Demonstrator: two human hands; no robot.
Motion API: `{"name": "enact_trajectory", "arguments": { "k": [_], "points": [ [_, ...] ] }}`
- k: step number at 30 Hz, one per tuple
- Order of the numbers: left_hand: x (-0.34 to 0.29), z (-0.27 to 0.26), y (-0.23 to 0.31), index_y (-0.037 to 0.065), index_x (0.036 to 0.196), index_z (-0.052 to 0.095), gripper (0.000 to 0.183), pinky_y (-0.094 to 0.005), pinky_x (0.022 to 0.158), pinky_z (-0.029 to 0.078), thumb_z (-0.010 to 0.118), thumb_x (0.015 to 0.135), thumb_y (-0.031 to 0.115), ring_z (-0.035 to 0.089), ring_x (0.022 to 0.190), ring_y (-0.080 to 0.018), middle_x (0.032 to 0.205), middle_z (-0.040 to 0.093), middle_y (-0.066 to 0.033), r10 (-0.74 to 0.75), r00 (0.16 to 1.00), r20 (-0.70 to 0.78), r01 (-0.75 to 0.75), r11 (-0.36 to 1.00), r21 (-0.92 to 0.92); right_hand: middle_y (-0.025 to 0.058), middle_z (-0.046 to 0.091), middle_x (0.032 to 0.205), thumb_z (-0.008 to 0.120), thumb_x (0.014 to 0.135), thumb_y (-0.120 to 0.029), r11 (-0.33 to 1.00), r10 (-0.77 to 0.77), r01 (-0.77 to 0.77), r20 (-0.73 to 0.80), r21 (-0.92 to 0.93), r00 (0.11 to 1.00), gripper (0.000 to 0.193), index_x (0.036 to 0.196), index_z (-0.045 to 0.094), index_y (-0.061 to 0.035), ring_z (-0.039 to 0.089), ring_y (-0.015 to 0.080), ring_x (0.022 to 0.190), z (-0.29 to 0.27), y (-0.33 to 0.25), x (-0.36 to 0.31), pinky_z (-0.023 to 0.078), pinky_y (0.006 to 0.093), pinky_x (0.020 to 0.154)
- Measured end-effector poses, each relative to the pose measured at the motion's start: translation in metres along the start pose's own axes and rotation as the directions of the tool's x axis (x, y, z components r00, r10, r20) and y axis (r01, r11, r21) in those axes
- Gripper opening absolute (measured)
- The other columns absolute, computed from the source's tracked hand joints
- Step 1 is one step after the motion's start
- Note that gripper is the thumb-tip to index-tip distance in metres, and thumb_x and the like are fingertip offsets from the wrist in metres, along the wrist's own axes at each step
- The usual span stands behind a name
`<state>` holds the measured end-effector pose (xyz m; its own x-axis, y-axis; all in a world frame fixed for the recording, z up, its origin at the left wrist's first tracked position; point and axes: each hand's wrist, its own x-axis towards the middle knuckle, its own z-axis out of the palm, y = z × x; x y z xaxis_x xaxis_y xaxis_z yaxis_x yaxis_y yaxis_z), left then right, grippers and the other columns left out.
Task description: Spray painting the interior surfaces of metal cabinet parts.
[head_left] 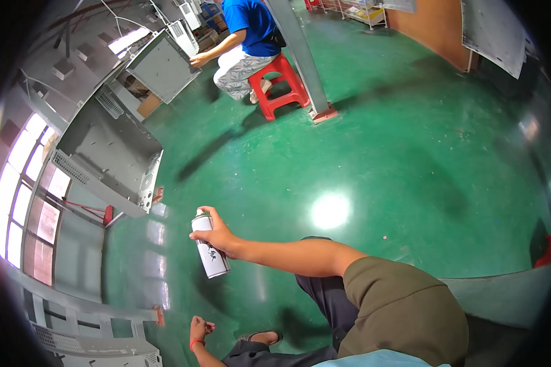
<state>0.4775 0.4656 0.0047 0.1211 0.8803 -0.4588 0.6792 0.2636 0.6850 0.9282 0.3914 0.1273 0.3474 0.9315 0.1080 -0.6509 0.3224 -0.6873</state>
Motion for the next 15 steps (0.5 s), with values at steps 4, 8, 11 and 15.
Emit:
{"name": "enact_trajectory", "arguments": {
  "k": [4,8,11,15],
  "points": [
    [-0.006,0.000,-0.002,0.010,0.105,0.044,0.014,-0.0357,0.060,0.056,0.046,0.094,0.002,0.073,0.072,-0.0282,0.089,0.075,-0.0224,0.006,1.000,-0.025,-0.006,1.000,0.001,0.0084,0.061,0.113,0.086,0.087,-0.008,1.000,0.028,-0.028,0.008,-0.001,1.000,0.084,0.155,0.037,-0.0203,0.065,0.0170,0.090,-0.001,-0.006,0.001,0.060,0.0389,0.074],
    [-0.008,0.004,0.002,0.010,0.106,0.044,0.015,-0.0372,0.062,0.058,0.049,0.094,0.003,0.073,0.073,-0.0282,0.090,0.074,-0.0222,-0.031,0.999,-0.024,0.031,0.999,0.031,0.0095,0.062,0.114,0.085,0.087,-0.008,0.999,0.037,-0.037,-0.010,-0.010,0.999,0.085,0.155,0.036,-0.0194,0.067,0.0176,0.091,-0.007,-0.012,0.005,0.060,0.0382,0.074],
    [-0.008,0.007,0.005,0.008,0.108,0.046,0.014,-0.0379,0.064,0.059,0.051,0.095,0.004,0.073,0.072,-0.0277,0.091,0.074,-0.0226,-0.030,0.999,-0.011,0.030,0.999,0.030,0.0101,0.062,0.114,0.085,0.087,-0.007,1.000,0.026,-0.026,-0.006,-0.014,1.000,0.086,0.155,0.035,-0.0191,0.067,0.0180,0.092,-0.012,-0.014,0.013,0.060,0.0385,0.074],
    [-0.012,0.015,0.005,0.005,0.107,0.048,0.007,-0.0378,0.064,0.059,0.049,0.101,0.008,0.073,0.073,-0.0272,0.090,0.074,-0.0221,-0.030,0.999,0.017,0.030,1.000,-0.004,0.0108,0.060,0.117,0.088,0.083,-0.006,1.000,0.005,-0.005,0.001,0.012,1.000,0.089,0.155,0.035,-0.0187,0.066,0.0205,0.092,-0.017,-0.007,0.026,0.061,0.0400,0.076]
  ]
}}
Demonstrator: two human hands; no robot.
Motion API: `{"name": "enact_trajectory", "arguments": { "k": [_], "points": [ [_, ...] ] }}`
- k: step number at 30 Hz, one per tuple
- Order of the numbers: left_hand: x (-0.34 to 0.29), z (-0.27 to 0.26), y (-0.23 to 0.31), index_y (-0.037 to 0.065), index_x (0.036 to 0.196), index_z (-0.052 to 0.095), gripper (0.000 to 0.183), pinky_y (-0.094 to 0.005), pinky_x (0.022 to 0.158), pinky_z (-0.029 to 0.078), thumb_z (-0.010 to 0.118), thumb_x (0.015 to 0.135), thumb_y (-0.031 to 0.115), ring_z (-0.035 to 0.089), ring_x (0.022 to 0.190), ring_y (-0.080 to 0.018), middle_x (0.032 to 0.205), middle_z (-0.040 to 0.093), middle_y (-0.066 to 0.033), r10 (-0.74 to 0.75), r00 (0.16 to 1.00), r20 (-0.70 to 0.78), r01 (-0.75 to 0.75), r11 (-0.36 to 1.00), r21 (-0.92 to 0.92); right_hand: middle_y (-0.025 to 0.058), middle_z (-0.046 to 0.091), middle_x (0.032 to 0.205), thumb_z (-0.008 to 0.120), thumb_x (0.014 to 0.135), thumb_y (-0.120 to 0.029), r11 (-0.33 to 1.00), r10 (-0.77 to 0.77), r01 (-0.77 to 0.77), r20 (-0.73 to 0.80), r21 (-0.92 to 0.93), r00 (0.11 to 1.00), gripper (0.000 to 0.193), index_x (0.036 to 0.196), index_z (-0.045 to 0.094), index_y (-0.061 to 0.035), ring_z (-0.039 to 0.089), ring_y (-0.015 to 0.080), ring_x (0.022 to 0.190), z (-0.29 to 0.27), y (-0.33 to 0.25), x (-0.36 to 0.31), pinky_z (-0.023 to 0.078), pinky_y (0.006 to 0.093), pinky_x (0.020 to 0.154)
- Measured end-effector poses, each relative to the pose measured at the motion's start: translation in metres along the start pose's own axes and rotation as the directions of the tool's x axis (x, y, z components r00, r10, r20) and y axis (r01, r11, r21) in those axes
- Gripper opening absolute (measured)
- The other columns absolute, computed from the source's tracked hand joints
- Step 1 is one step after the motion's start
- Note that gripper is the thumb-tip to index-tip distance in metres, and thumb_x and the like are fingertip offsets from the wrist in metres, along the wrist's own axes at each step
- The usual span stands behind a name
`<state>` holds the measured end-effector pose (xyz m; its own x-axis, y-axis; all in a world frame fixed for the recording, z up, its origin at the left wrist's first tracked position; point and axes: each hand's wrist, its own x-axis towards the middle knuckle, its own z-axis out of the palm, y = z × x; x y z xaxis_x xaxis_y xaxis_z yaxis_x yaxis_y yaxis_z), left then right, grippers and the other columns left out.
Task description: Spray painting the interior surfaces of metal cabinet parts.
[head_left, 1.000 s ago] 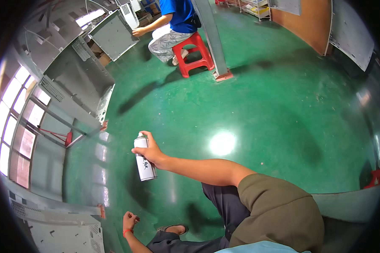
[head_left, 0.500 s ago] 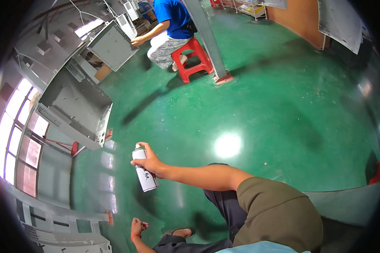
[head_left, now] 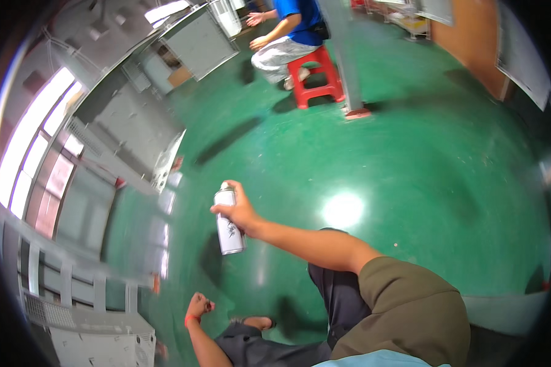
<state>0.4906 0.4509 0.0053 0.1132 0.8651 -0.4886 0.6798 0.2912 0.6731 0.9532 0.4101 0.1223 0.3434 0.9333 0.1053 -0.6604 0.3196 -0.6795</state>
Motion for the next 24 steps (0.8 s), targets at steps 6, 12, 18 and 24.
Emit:
{"name": "enact_trajectory", "arguments": {
  "k": [6,12,18,24],
  "points": [
    [0.003,0.017,0.036,0.007,0.107,0.055,0.008,-0.0351,0.073,0.061,0.053,0.105,0.014,0.074,0.080,-0.0205,0.096,0.076,-0.0134,-0.022,0.997,0.069,0.021,1.000,0.016,0.0137,0.061,0.116,0.085,0.086,-0.006,0.997,0.040,-0.040,-0.001,-0.063,0.999,0.091,0.157,0.030,-0.0214,0.071,0.0257,0.085,-0.012,-0.013,0.013,0.064,0.0441,0.068],
    [0.015,0.013,0.054,0.008,0.105,0.054,0.010,-0.0293,0.069,0.057,0.061,0.099,0.005,0.074,0.082,-0.0170,0.095,0.076,-0.0107,-0.040,0.997,0.072,0.031,0.992,0.123,0.0147,0.061,0.118,0.082,0.088,-0.006,0.995,0.081,-0.078,0.033,-0.066,0.996,0.089,0.159,0.029,-0.0201,0.070,0.0231,0.087,-0.009,-0.031,0.017,0.063,0.0407,0.069],
    [0.024,0.024,0.059,0.006,0.106,0.055,0.011,-0.0294,0.064,0.053,0.062,0.098,0.002,0.074,0.080,-0.0158,0.093,0.076,-0.0106,-0.043,0.995,0.087,0.035,0.995,0.096,0.0159,0.060,0.120,0.082,0.088,-0.008,0.991,0.092,-0.087,0.041,-0.098,0.995,0.090,0.159,0.029,-0.0204,0.070,0.0238,0.089,-0.013,-0.029,0.024,0.063,0.0417,0.070],
    [0.030,0.026,0.070,0.006,0.104,0.056,0.009,-0.0294,0.071,0.056,0.063,0.099,0.003,0.074,0.085,-0.0160,0.098,0.077,-0.0107,-0.058,0.993,0.099,0.044,0.990,0.138,0.0162,0.060,0.120,0.083,0.088,-0.008,0.990,0.065,-0.058,0.051,-0.129,0.997,0.090,0.159,0.029,-0.0197,0.069,0.0234,0.091,-0.019,-0.025,0.040,0.063,0.0411,0.071]
  ]
}}
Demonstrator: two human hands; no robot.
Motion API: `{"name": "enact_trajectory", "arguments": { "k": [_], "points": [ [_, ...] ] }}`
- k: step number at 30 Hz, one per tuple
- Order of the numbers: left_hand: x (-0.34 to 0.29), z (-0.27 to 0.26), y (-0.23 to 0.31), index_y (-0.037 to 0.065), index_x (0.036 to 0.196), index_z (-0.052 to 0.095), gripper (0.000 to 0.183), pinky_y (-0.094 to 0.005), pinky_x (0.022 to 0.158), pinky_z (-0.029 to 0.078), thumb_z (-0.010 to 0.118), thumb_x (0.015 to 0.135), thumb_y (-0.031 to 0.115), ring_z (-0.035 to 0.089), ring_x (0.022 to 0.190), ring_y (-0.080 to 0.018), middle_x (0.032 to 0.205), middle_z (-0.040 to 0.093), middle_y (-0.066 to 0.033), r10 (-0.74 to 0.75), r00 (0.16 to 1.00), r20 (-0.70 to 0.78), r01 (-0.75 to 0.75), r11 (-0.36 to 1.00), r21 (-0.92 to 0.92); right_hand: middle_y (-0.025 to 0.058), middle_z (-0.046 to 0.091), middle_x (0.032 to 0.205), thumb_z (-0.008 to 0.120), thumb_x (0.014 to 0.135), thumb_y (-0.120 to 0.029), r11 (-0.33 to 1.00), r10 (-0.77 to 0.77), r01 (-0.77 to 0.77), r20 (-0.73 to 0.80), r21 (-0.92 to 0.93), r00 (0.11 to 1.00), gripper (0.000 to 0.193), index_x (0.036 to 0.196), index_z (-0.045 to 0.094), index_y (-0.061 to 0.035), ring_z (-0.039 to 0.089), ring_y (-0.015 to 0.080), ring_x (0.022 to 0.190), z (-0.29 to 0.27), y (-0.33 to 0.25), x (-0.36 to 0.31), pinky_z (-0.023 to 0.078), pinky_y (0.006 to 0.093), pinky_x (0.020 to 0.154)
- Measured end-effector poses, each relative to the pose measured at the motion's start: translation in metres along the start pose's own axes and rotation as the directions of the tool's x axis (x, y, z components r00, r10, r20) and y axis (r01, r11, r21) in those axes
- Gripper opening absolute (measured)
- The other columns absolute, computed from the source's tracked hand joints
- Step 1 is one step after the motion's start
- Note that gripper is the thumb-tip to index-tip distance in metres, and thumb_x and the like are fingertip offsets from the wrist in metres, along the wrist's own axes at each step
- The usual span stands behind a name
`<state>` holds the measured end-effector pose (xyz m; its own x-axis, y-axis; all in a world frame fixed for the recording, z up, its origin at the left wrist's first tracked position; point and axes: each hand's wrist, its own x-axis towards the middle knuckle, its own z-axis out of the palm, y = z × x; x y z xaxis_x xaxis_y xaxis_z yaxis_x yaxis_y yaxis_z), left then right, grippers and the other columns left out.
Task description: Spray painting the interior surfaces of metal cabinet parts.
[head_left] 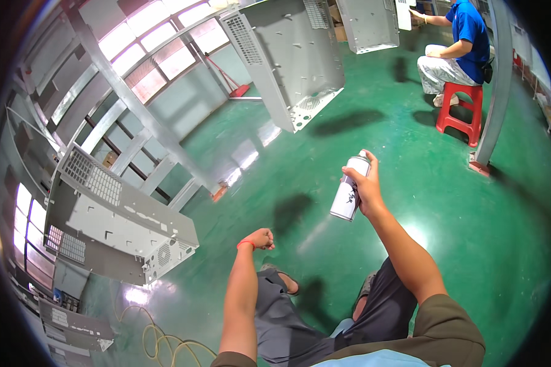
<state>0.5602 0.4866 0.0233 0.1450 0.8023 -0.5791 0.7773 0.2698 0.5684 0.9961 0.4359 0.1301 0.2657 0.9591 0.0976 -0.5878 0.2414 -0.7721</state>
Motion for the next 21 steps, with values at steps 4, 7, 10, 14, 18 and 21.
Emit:
{"name": "enact_trajectory", "arguments": {
  "k": [4,7,10,14,18,21],
  "points": [
    [0.010,0.000,0.009,0.007,0.102,0.056,0.009,-0.0296,0.072,0.058,0.063,0.099,0.003,0.075,0.087,-0.0173,0.099,0.077,-0.0108,-0.016,0.999,0.030,0.017,1.000,-0.021,0.0148,0.063,0.115,0.083,0.088,-0.007,0.999,-0.039,0.039,-0.005,-0.015,0.999,0.089,0.159,0.030,-0.0211,0.071,0.0245,0.086,-0.010,0.005,0.015,0.063,0.0416,0.068],
    [0.012,-0.005,0.005,0.007,0.102,0.055,0.010,-0.0292,0.070,0.058,0.063,0.099,0.003,0.075,0.086,-0.0173,0.097,0.077,-0.0105,0.010,0.999,0.032,-0.009,0.999,-0.043,0.0148,0.062,0.116,0.084,0.087,-0.007,0.999,-0.023,0.023,-0.002,-0.034,1.000,0.089,0.158,0.032,-0.0203,0.070,0.0238,0.089,-0.006,0.004,0.017,0.063,0.0413,0.070],
    [0.017,0.000,0.015,0.007,0.102,0.055,0.010,-0.0281,0.069,0.058,0.064,0.100,0.003,0.075,0.085,-0.0167,0.095,0.077,-0.0101,0.000,1.000,0.024,0.002,0.999,-0.053,0.0142,0.061,0.114,0.084,0.087,-0.007,0.997,-0.041,0.041,-0.002,-0.069,0.999,0.088,0.158,0.032,-0.0193,0.069,0.0234,0.089,-0.010,0.000,0.022,0.062,0.0413,0.069],
    [0.024,0.004,0.031,0.007,0.103,0.056,0.011,-0.0274,0.061,0.052,0.065,0.099,0.002,0.073,0.077,-0.0153,0.092,0.077,-0.0113,0.014,1.000,0.008,-0.014,0.998,-0.059,0.0139,0.061,0.114,0.083,0.088,-0.006,0.999,-0.017,0.017,0.002,-0.048,1.000,0.088,0.157,0.032,-0.0194,0.069,0.0232,0.088,-0.017,-0.008,0.031,0.062,0.0416,0.069],
    [0.034,0.008,0.045,0.006,0.104,0.057,0.009,-0.0273,0.065,0.054,0.065,0.100,0.002,0.074,0.081,-0.0149,0.098,0.079,-0.0133,-0.011,1.000,0.027,0.012,0.999,-0.036,0.0137,0.061,0.114,0.083,0.088,-0.006,0.999,-0.020,0.020,0.014,-0.040,1.000,0.088,0.158,0.031,-0.0193,0.070,0.0232,0.088,-0.027,-0.013,0.042,0.062,0.0412,0.070],
    [0.039,0.007,0.051,0.005,0.104,0.057,0.009,-0.0277,0.069,0.055,0.064,0.099,0.002,0.075,0.083,-0.0147,0.103,0.080,-0.0139,-0.041,0.998,0.057,0.043,0.999,-0.028,0.0138,0.061,0.115,0.083,0.087,-0.007,1.000,0.001,0.000,0.032,-0.017,0.999,0.089,0.158,0.031,-0.0192,0.070,0.0231,0.090,-0.030,-0.021,0.048,0.062,0.0415,0.070]
  ]
}}
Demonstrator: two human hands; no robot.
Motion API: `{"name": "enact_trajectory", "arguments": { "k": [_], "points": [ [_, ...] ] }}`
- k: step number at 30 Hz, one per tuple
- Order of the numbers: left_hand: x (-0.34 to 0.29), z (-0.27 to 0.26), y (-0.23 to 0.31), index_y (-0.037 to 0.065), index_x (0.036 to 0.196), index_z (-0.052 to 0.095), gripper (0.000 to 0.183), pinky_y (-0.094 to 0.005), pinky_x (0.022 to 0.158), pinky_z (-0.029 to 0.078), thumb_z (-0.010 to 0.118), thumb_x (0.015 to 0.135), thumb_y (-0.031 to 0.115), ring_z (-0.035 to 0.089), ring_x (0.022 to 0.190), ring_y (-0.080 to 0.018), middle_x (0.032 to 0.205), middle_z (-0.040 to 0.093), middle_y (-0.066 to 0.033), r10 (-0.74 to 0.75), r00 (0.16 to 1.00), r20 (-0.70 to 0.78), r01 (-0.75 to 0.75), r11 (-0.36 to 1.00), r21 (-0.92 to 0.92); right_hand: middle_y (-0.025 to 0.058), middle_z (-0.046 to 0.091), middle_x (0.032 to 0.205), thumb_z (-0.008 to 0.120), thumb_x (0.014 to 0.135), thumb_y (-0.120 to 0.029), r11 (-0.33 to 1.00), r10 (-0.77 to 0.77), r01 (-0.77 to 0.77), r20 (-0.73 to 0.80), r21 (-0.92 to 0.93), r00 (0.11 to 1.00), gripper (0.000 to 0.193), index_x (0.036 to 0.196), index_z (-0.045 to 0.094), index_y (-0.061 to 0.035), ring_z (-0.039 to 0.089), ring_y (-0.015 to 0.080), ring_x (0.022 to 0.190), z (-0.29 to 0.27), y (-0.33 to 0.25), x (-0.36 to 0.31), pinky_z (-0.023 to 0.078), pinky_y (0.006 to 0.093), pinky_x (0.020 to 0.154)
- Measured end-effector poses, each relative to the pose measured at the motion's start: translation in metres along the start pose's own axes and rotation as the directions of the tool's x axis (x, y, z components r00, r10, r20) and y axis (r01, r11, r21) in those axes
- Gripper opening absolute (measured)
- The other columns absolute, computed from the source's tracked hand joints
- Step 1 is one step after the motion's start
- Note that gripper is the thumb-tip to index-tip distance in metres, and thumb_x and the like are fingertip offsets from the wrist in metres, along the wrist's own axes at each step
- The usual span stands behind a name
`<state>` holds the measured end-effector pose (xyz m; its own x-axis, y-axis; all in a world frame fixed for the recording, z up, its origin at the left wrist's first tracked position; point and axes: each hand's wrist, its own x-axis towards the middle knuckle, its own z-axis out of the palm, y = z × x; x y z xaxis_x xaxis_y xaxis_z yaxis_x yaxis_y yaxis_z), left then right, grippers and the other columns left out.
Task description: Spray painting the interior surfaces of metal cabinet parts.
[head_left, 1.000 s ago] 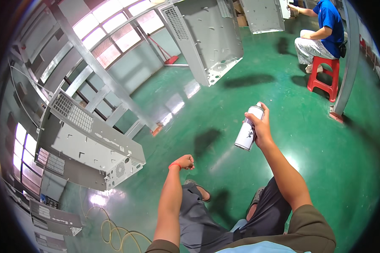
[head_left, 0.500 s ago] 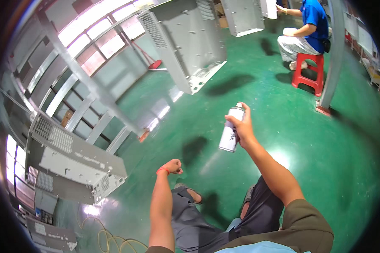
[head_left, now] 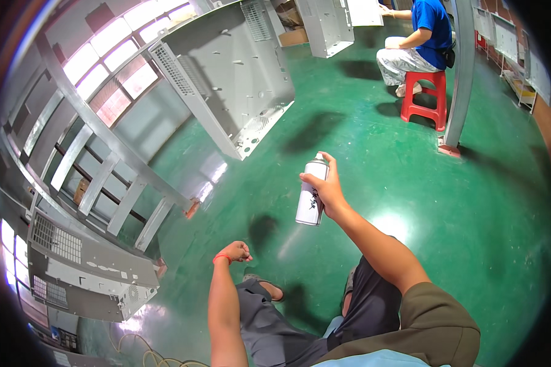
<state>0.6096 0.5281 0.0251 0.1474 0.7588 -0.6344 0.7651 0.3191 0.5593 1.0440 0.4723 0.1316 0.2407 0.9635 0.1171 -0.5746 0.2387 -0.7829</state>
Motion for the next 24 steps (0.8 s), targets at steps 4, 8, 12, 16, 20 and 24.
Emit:
{"name": "enact_trajectory", "arguments": {
  "k": [4,8,12,16,20,24],
  "points": [
    [0.011,0.007,0.017,0.005,0.104,0.057,0.008,-0.0288,0.073,0.057,0.062,0.099,0.000,0.075,0.086,-0.0146,0.105,0.080,-0.0132,-0.025,0.999,0.041,0.024,1.000,0.017,0.0137,0.061,0.114,0.084,0.086,-0.007,1.000,0.001,-0.002,-0.017,-0.026,1.000,0.088,0.157,0.032,-0.0178,0.067,0.0217,0.090,-0.012,-0.007,0.013,0.062,0.0410,0.071],
    [0.020,0.011,0.026,0.006,0.104,0.059,0.011,-0.0293,0.074,0.058,0.061,0.096,-0.001,0.075,0.085,-0.0144,0.107,0.080,-0.0129,-0.045,0.997,0.055,0.043,0.999,0.028,0.0140,0.061,0.114,0.084,0.085,-0.007,1.000,0.011,-0.011,-0.010,-0.025,1.000,0.088,0.157,0.032,-0.0172,0.068,0.0219,0.090,-0.021,-0.013,0.023,0.062,0.0408,0.071],
    [0.028,0.012,0.036,0.005,0.107,0.063,0.015,-0.0292,0.071,0.057,0.061,0.094,-0.003,0.074,0.084,-0.0147,0.107,0.080,-0.0133,-0.045,0.998,0.047,0.043,0.998,0.050,0.0139,0.061,0.114,0.084,0.085,-0.007,0.999,0.009,-0.009,0.001,-0.032,1.000,0.088,0.156,0.033,-0.0171,0.067,0.0219,0.091,-0.030,-0.016,0.036,0.061,0.0407,0.071],
    [0.034,0.020,0.056,0.004,0.113,0.064,0.024,-0.0287,0.069,0.056,0.063,0.091,-0.006,0.074,0.084,-0.0143,0.102,0.080,-0.0115,-0.022,1.000,-0.004,0.022,1.000,0.012,0.0140,0.060,0.115,0.084,0.085,-0.007,1.000,0.009,-0.009,0.005,-0.030,1.000,0.088,0.156,0.033,-0.0177,0.067,0.0217,0.091,-0.044,-0.016,0.051,0.061,0.0403,0.071],
    [0.035,0.026,0.075,0.007,0.124,0.064,0.036,-0.0293,0.077,0.057,0.069,0.090,-0.002,0.074,0.090,-0.0144,0.103,0.079,-0.0086,-0.044,0.999,-0.010,0.044,0.999,0.024,0.0138,0.061,0.114,0.084,0.086,-0.007,0.999,0.009,-0.009,0.006,-0.046,1.000,0.088,0.158,0.032,-0.0182,0.069,0.0222,0.090,-0.054,-0.017,0.062,0.061,0.0403,0.070],
    [0.038,0.028,0.086,0.009,0.131,0.063,0.040,-0.0291,0.076,0.056,0.070,0.092,0.001,0.074,0.091,-0.0145,0.104,0.079,-0.0083,-0.043,0.999,-0.008,0.043,0.999,0.021,0.0138,0.061,0.114,0.083,0.087,-0.008,0.998,-0.004,0.005,0.008,-0.068,1.000,0.089,0.158,0.031,-0.0185,0.069,0.0226,0.089,-0.062,-0.019,0.072,0.061,0.0405,0.070]
  ]
}}
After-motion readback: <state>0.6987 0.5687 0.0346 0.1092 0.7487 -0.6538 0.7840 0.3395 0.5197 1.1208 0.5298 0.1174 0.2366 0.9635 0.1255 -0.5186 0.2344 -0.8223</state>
